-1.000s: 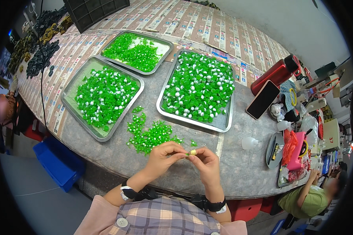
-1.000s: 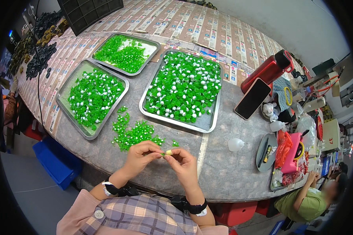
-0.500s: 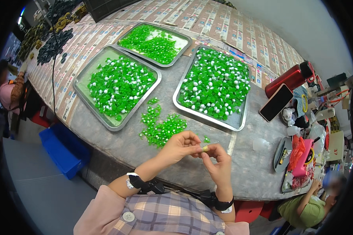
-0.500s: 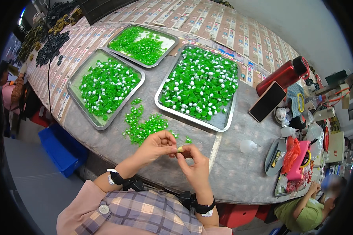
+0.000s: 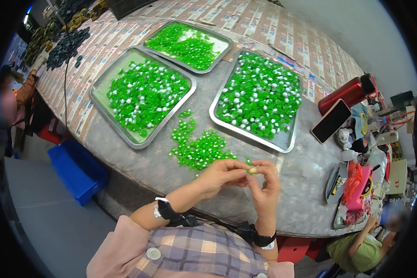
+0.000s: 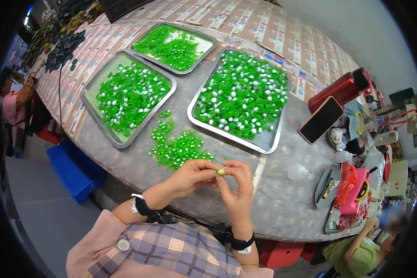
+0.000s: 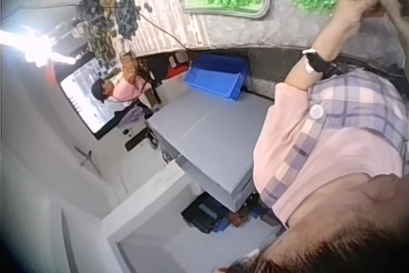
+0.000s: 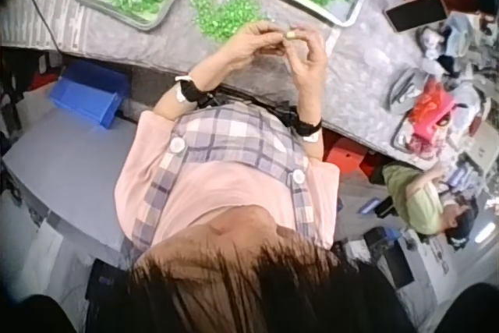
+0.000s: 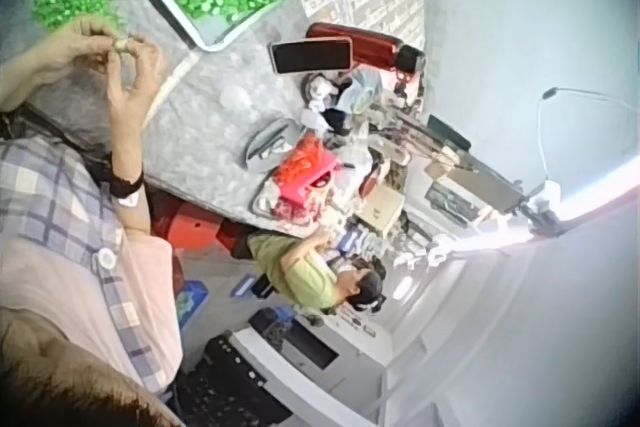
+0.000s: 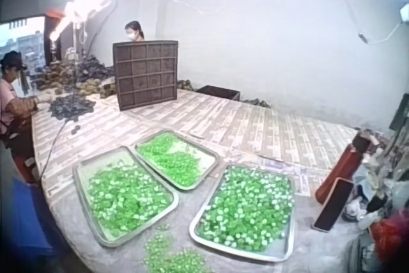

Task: The person assembles small green and white plastic components by hand. They pick up a green piece, apply a small amount of liquid from a squeeze bottle, and attach a white piece to it. The finished assemblies are placed into metal trays on the table.

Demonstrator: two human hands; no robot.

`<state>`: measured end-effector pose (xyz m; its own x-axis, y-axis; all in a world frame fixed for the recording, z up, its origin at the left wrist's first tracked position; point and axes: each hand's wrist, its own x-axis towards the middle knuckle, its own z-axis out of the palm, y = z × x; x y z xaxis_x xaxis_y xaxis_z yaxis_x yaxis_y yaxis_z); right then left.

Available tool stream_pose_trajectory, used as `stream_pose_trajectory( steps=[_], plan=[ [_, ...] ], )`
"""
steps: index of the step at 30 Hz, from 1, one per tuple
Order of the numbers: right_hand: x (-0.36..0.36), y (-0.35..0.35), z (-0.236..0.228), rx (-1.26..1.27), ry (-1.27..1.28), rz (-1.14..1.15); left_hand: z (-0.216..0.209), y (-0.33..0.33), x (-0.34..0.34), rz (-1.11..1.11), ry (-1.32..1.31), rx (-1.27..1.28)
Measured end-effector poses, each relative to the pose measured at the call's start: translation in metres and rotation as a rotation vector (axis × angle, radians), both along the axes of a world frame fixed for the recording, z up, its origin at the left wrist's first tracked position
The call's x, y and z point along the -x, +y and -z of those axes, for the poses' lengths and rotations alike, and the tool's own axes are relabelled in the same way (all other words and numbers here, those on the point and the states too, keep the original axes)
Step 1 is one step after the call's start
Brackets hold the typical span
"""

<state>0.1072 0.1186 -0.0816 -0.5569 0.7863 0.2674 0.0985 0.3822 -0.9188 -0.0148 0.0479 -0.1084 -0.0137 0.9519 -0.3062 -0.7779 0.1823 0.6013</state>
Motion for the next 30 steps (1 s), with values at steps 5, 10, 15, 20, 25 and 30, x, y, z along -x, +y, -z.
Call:
stream_pose_trajectory(
  steps=[5,10,15,20,25,30],
  plan=[
    [-0.016,0.008,-0.007,-0.194,-0.091,0.067,-0.002,-0.001,0.002,-0.087,-0.015,0.072],
    [-0.076,0.044,0.001,-0.246,0.241,0.795,0.0,-0.002,0.012,-0.193,0.089,0.068],
    [-0.117,0.089,0.036,-0.155,-0.203,0.872,0.002,0.0,0.013,-0.224,0.137,0.074],
    [-0.134,0.107,0.069,0.027,-0.256,0.63,-0.003,-0.003,0.009,-0.157,0.161,0.074],
    [-0.084,0.063,-0.016,0.193,0.252,0.483,-0.006,-0.008,0.008,-0.148,0.13,0.071],
    [-0.08,0.036,-0.034,-0.024,0.289,0.404,-0.014,-0.007,0.005,-0.119,0.075,0.054]
  ],
)
